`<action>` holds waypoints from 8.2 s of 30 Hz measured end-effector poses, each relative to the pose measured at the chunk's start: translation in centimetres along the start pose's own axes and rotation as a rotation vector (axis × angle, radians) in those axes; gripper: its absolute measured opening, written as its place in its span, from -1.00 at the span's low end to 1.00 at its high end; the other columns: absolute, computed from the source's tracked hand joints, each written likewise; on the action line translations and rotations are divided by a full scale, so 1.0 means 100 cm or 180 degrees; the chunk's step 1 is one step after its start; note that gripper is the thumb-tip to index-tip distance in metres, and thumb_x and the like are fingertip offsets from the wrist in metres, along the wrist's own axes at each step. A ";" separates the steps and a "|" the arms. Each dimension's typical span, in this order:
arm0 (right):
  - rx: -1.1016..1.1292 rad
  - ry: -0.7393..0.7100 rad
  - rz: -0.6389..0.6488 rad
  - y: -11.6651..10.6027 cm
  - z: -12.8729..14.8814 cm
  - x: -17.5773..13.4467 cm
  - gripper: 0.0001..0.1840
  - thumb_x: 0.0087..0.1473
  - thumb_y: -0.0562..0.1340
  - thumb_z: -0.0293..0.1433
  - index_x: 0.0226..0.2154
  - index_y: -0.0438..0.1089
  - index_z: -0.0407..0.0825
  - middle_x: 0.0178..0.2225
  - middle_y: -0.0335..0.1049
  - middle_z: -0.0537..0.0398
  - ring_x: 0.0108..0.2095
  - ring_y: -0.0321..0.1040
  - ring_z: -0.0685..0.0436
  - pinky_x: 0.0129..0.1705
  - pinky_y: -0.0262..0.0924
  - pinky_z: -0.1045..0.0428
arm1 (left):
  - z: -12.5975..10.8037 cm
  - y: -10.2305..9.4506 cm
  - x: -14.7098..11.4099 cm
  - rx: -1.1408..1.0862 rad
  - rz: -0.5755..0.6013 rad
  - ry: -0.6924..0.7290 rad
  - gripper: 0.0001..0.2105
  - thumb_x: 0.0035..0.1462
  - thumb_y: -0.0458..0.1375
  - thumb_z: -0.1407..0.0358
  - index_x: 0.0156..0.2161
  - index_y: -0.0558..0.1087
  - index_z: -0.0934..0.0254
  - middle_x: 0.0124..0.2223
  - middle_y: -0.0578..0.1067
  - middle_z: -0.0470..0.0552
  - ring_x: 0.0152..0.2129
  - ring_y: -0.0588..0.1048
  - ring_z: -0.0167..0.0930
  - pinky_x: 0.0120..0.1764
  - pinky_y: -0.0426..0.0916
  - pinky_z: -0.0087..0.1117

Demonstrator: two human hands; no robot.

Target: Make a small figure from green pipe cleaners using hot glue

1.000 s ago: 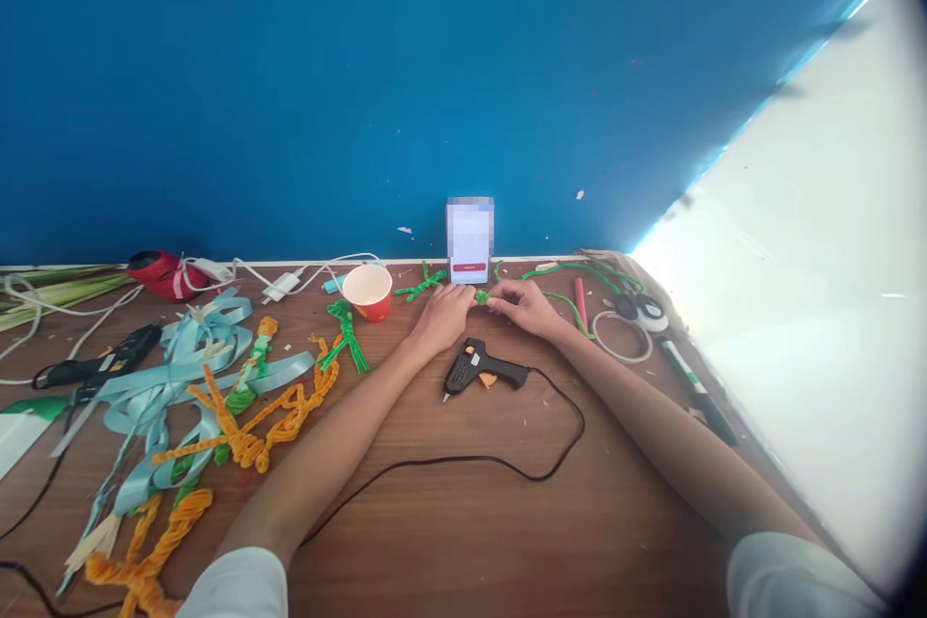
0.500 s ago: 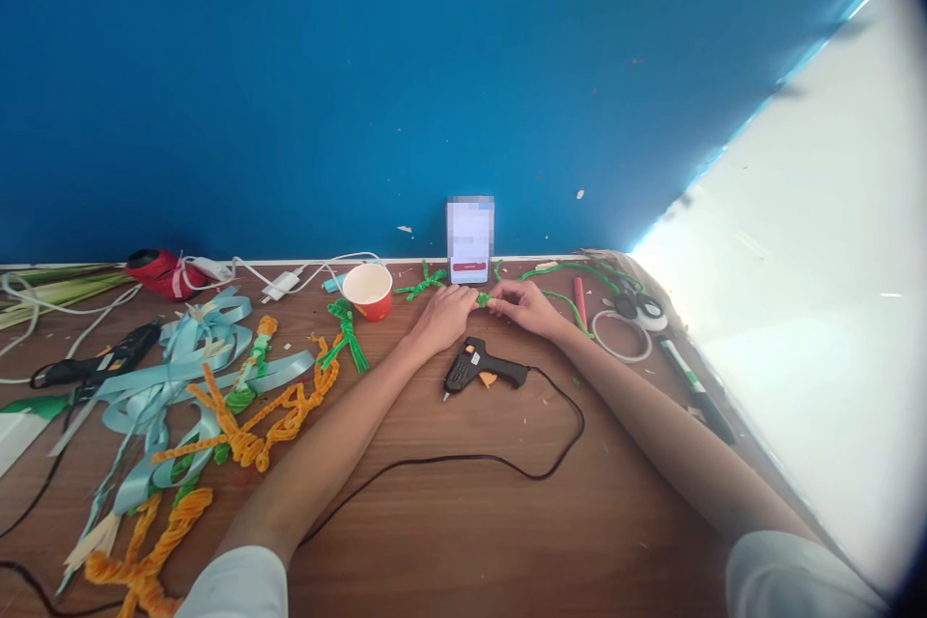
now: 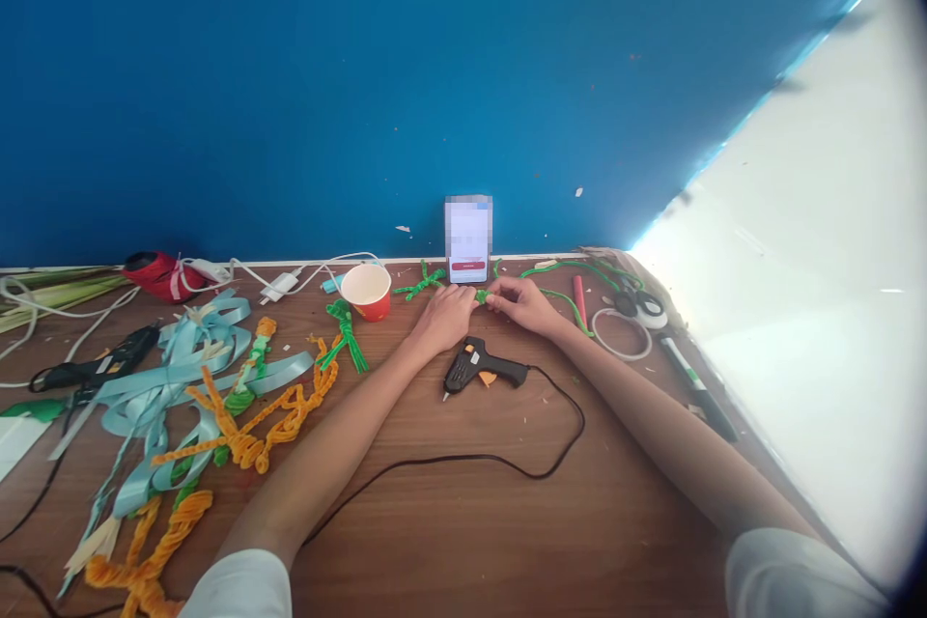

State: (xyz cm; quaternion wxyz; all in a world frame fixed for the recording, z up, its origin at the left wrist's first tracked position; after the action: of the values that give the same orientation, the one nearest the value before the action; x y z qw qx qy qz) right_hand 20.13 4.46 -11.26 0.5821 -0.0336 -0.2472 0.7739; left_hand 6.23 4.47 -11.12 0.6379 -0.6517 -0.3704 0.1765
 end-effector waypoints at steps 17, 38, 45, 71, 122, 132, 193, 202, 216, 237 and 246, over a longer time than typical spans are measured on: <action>-0.0101 -0.0022 0.0096 -0.001 0.000 -0.001 -0.72 0.14 0.22 -0.16 -0.37 0.42 -0.05 -0.48 0.40 0.11 -0.44 0.31 -0.06 -0.35 0.17 0.03 | 0.003 0.005 0.000 0.0057 0.0048 0.0159 -0.83 0.30 -0.10 0.32 -0.26 0.32 0.27 -0.28 0.48 0.05 -0.26 0.44 -0.29 -0.20 0.23 -0.28; -0.0539 -0.0272 0.0048 0.002 0.005 -0.001 -0.73 0.17 0.19 -0.20 -0.36 0.42 -0.07 -0.44 0.42 0.11 -0.42 0.26 -0.04 -0.34 0.11 0.05 | 0.003 0.003 0.002 0.0170 0.0117 -0.0043 -0.84 0.23 -0.07 0.33 -0.30 0.34 0.27 -0.29 0.49 0.07 -0.27 0.45 -0.27 -0.22 0.26 -0.26; -0.0579 -0.0264 0.0028 0.002 0.007 -0.001 -0.74 0.16 0.20 -0.21 -0.37 0.42 -0.07 -0.45 0.40 0.13 -0.44 0.22 -0.02 -0.37 0.08 0.05 | 0.003 0.003 0.002 0.0136 0.0114 -0.0042 -0.85 0.22 -0.05 0.33 -0.31 0.34 0.27 -0.30 0.49 0.05 -0.27 0.45 -0.28 -0.22 0.26 -0.27; -0.0314 -0.0139 -0.0242 -0.004 0.004 -0.002 -0.69 0.16 0.19 -0.14 -0.33 0.45 -0.05 -0.47 0.41 0.09 -0.44 0.30 -0.07 -0.37 0.18 0.03 | 0.006 0.000 0.000 -0.0195 0.0046 -0.0280 -0.81 0.27 -0.08 0.30 -0.25 0.36 0.28 -0.27 0.51 0.10 -0.29 0.49 -0.28 -0.25 0.29 -0.32; -0.0063 -0.0088 -0.0301 -0.005 0.000 -0.001 -0.68 0.15 0.20 -0.12 -0.33 0.41 -0.03 -0.46 0.41 0.10 -0.43 0.33 -0.08 -0.33 0.21 0.01 | 0.007 -0.004 -0.001 -0.0391 0.0051 -0.0331 -0.73 0.35 -0.19 0.23 -0.17 0.34 0.24 -0.21 0.54 0.06 -0.27 0.51 -0.30 -0.29 0.26 -0.35; -0.0039 -0.0050 -0.0248 -0.005 -0.003 -0.001 -0.68 0.15 0.20 -0.11 -0.27 0.42 -0.03 -0.46 0.40 0.10 -0.43 0.32 -0.08 -0.36 0.20 0.02 | 0.016 -0.001 0.000 -0.0894 0.0057 -0.0396 -0.76 0.33 -0.14 0.18 -0.19 0.34 0.19 -0.26 0.54 -0.03 -0.35 0.49 -0.34 -0.39 0.13 -0.39; -0.0614 -0.0392 0.0012 0.002 0.006 -0.001 -0.75 0.18 0.18 -0.24 -0.18 0.46 -0.03 -0.25 0.53 0.03 -0.29 0.39 -0.14 -0.20 0.23 -0.03 | 0.007 0.000 0.000 -0.0254 0.0157 -0.0205 -0.80 0.30 -0.11 0.28 -0.19 0.36 0.24 -0.19 0.53 0.06 -0.23 0.51 -0.31 -0.24 0.30 -0.36; -0.0887 -0.0411 -0.0042 0.003 0.010 -0.001 -0.75 0.21 0.15 -0.27 -0.14 0.45 -0.01 -0.31 0.52 0.06 -0.41 0.34 -0.08 -0.27 0.18 0.01 | 0.009 0.000 0.001 -0.0324 0.0208 -0.0311 -0.78 0.31 -0.12 0.27 -0.16 0.36 0.23 -0.17 0.54 0.07 -0.22 0.52 -0.30 -0.23 0.31 -0.36; 0.0077 -0.0115 -0.0328 -0.003 -0.004 0.001 -0.73 0.16 0.20 -0.18 -0.18 0.37 0.00 -0.39 0.46 0.08 -0.38 0.41 -0.10 -0.29 0.29 -0.01 | 0.008 -0.002 0.000 -0.0222 0.0159 -0.0442 -0.70 0.36 -0.16 0.13 -0.15 0.33 0.27 -0.17 0.55 0.09 -0.23 0.54 -0.27 -0.30 0.30 -0.37; 0.0045 -0.0119 -0.0230 -0.003 -0.002 -0.001 -0.69 0.12 0.23 -0.12 -0.35 0.45 -0.04 -0.47 0.44 0.08 -0.42 0.37 -0.09 -0.33 0.26 0.00 | 0.001 0.000 0.001 -0.0049 0.0098 -0.0130 -0.74 0.37 -0.13 0.23 -0.18 0.37 0.27 -0.21 0.53 0.07 -0.19 0.49 -0.32 -0.17 0.30 -0.35; 0.0130 -0.0067 -0.0192 -0.002 -0.003 0.000 -0.69 0.11 0.25 -0.12 -0.37 0.44 -0.03 -0.47 0.43 0.08 -0.43 0.38 -0.09 -0.33 0.29 -0.01 | 0.004 -0.001 0.001 -0.0016 0.0088 -0.0264 -0.76 0.36 -0.12 0.22 -0.18 0.36 0.27 -0.21 0.53 0.08 -0.20 0.50 -0.30 -0.21 0.29 -0.36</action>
State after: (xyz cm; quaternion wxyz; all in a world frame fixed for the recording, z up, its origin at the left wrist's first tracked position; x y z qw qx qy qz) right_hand 20.39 4.55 -11.43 0.6031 -0.0062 -0.2383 0.7612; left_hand 5.98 4.84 -11.03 0.6179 -0.6504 -0.3880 0.2113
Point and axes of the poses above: each hand's wrist, its own x-axis towards the middle knuckle, its own y-axis out of the palm, z = x × y, the point moved 6 cm from there along x, towards the middle knuckle
